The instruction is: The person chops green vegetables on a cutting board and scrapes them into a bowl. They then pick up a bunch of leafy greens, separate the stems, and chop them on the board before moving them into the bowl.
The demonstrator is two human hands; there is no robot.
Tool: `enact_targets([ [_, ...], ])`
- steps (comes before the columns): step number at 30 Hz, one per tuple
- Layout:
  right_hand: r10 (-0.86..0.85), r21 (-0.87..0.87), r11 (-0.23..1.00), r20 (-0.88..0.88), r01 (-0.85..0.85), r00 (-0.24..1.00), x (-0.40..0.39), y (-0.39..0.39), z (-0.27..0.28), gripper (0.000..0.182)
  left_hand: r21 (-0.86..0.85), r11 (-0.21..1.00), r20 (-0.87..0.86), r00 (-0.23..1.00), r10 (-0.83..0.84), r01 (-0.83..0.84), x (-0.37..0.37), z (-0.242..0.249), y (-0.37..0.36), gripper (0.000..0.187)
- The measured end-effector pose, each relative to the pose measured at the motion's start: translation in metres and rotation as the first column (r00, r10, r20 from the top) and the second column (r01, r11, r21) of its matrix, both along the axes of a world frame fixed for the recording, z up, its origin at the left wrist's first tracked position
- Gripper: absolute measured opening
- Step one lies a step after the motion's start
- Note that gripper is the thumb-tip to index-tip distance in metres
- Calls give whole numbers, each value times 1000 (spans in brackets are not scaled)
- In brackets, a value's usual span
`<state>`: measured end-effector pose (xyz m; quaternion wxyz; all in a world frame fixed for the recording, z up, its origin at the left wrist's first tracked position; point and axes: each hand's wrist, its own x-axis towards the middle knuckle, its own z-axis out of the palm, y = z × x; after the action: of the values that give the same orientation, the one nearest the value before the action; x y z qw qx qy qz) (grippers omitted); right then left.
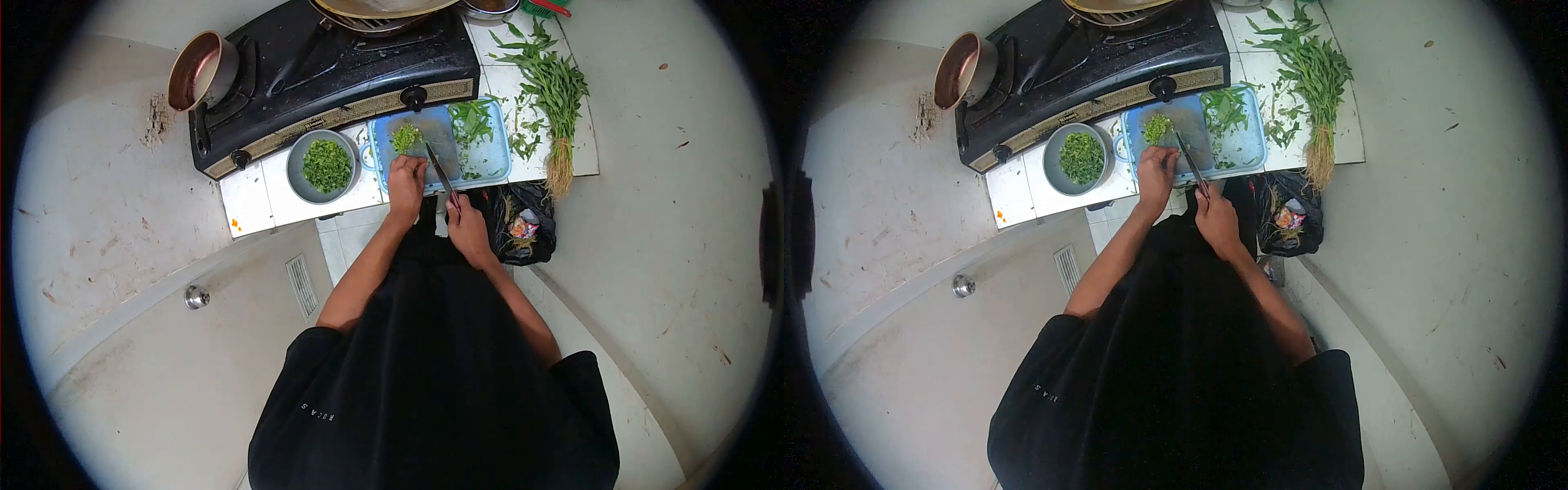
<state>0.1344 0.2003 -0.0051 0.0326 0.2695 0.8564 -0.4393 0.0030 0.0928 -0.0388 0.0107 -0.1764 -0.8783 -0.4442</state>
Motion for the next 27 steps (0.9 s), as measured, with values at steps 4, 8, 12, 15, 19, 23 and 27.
enact_targets([
  [4, 20, 4, 1000, 39, -20, 999, 0, 0, -7, 23, 13, 1000, 5, 1000, 8, -9, 1, 2, 0, 10],
  [8, 21, -4, 1000, 58, -21, 998, -1, -1, -3, 23, -16, 1000, -23, 1000, -6, 6, 0, 1, 0, 11],
  [12, 30, -19, 999, 24, -30, 999, -1, -1, -6, 23, -23, 1000, -37, 999, -11, 10, 0, 0, 0, 10],
  [15, 56, 67, 996, 120, -64, 991, -7, -1, -1, 24, -38, 999, -54, 998, -22, 20, -1, 1, 0, 9],
  [19, 47, 176, 981, 177, -78, 983, -27, -2, -6, 27, -19, 999, -39, 998, -45, 44, -1, 0, -1, 10],
  [23, 76, 158, 983, 100, -91, 992, -31, -1, -11, 28, -58, 997, -47, 998, -52, 49, 1, -1, -3, 12],
  [27, 30, 122, 992, 82, -40, 996, -20, 5, -16, 28, -14, 999, -40, 999, -29, 29, 1, -1, -4, 12],
])
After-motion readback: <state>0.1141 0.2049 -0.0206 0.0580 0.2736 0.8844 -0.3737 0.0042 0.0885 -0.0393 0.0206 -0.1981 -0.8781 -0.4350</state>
